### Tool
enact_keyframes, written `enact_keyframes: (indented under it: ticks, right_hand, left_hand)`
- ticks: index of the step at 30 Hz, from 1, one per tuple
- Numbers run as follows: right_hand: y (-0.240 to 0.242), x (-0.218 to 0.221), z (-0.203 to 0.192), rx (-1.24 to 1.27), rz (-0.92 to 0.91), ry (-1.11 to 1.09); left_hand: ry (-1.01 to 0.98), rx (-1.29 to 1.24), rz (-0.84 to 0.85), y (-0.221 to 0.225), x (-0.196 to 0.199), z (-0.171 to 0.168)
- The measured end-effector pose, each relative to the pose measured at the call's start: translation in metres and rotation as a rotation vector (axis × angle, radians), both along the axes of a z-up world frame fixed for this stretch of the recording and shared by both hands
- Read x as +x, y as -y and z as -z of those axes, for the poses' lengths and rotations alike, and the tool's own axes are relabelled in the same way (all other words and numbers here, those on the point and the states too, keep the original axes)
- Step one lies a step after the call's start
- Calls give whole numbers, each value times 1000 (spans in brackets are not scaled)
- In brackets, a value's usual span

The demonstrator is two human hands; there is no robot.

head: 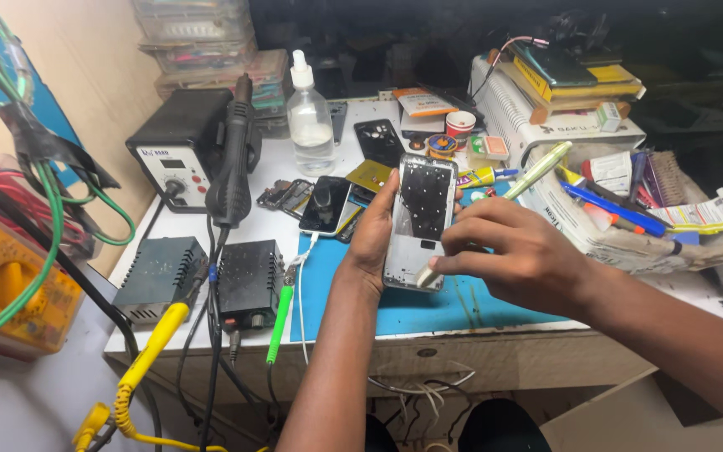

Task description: The person disassembles a mobile phone using a screwdriver to remove internal screws and cleans the internal circuit board components with a small brush.

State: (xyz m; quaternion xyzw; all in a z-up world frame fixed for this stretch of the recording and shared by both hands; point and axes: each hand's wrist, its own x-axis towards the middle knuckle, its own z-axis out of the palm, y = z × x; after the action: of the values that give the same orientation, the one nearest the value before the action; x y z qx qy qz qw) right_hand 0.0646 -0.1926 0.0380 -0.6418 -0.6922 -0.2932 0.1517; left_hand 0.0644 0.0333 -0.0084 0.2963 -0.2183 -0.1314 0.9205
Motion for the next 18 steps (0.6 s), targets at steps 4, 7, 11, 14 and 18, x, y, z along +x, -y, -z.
enact_keyframes:
  ticks: [4, 7, 11, 14, 18]
  right_hand:
    - [-26, 3, -42, -34, -47, 32]
    - [-46, 12, -81, 74, 101, 70]
    - [-31, 39, -87, 290, 333, -35]
    - [-25, 55, -57, 238, 256, -67]
    - [-25, 56, -34, 321, 440, -169]
  left_hand:
    - [-92, 11, -1, 2, -1, 0]
    - [-80, 70, -4, 2, -2, -1]
    - [-58, 155, -53, 6, -2, -3]
    - [14, 179, -94, 7, -3, -7]
    - [-66, 123, -127, 7, -7, -10]
